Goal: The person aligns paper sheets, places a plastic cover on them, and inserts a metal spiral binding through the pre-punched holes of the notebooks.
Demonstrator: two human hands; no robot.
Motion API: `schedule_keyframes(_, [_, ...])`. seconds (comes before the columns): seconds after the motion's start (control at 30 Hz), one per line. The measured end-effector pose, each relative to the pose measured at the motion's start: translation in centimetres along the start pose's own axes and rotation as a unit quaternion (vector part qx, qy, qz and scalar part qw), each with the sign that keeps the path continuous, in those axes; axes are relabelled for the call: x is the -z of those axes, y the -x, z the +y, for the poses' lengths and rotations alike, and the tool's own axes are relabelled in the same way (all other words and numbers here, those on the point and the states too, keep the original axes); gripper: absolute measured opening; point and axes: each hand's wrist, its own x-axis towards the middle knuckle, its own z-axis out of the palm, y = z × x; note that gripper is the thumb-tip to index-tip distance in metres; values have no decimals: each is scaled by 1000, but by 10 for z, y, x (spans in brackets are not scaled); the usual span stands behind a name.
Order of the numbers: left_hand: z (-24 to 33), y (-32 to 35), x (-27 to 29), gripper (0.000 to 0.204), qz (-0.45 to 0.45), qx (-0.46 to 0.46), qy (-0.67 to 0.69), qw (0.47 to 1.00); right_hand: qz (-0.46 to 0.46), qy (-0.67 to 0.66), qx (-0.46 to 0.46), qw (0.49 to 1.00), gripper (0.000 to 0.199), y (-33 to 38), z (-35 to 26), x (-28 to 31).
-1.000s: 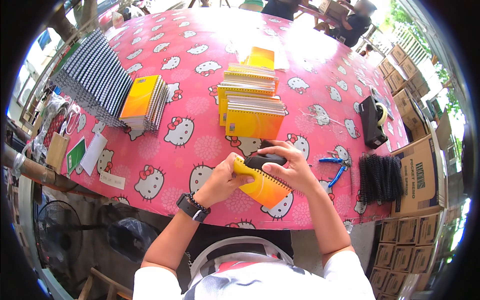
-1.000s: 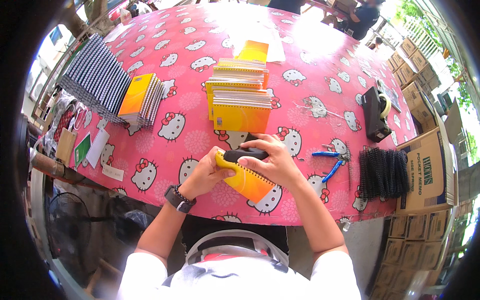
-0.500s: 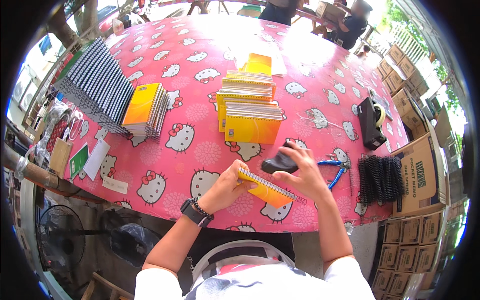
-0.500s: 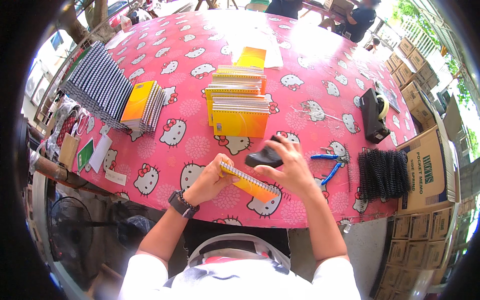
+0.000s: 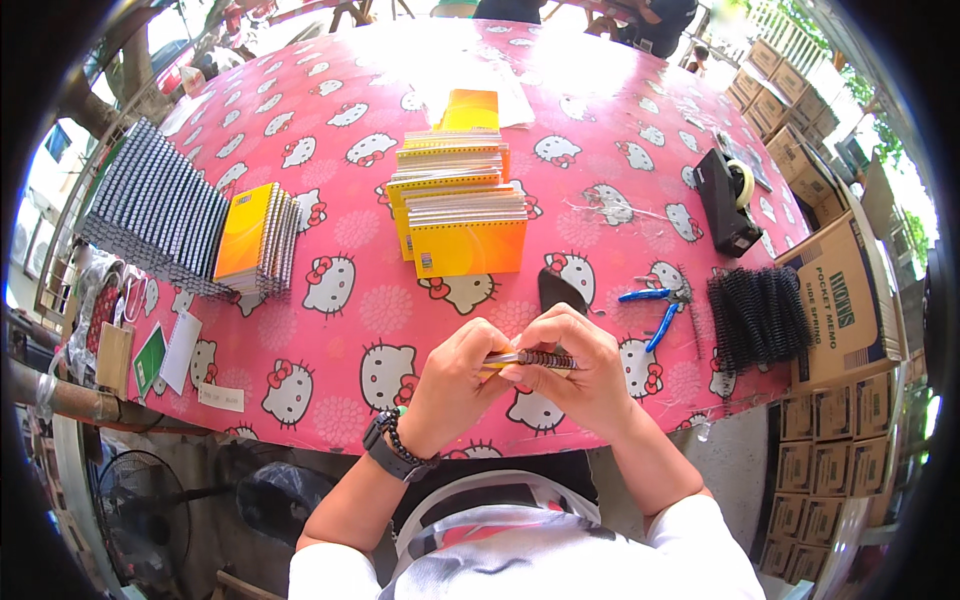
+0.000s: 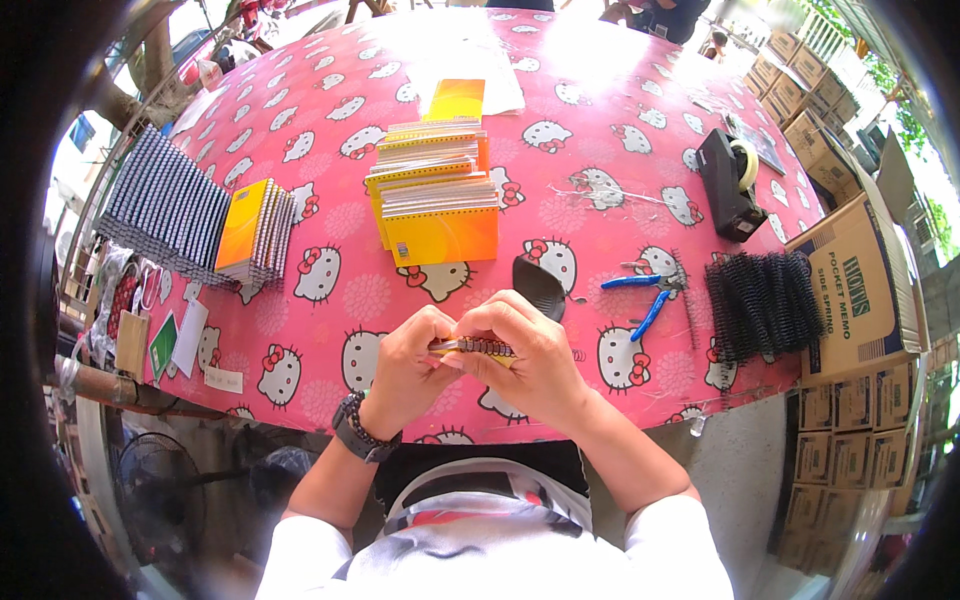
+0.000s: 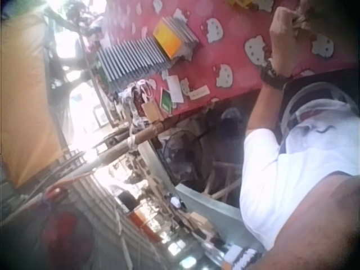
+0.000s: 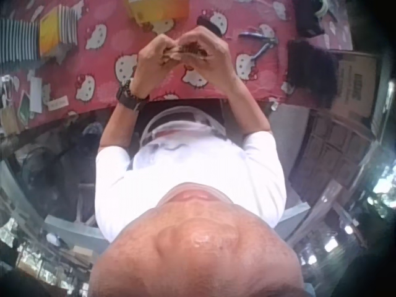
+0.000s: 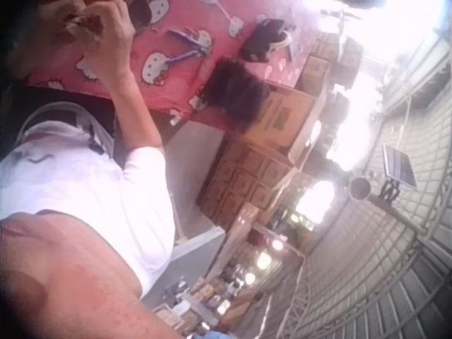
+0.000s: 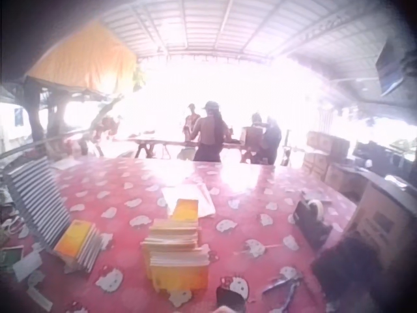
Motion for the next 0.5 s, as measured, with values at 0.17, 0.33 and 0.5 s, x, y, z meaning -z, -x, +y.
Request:
schedule_keyframes(0.17, [-2, 0, 3, 24, -1, -30, -8, 1000, -18, 40, 40, 998, 24, -4, 1, 4])
schedule_keyframes(0.33, [-8, 3, 5, 24, 5, -1, 16, 1000, -46, 76, 64, 994, 20, -5, -7, -1])
schedule_keyframes(0.5, [-5, 4, 5, 24, 9, 24, 50, 998, -64, 113, 95, 987, 19, -4, -7, -1])
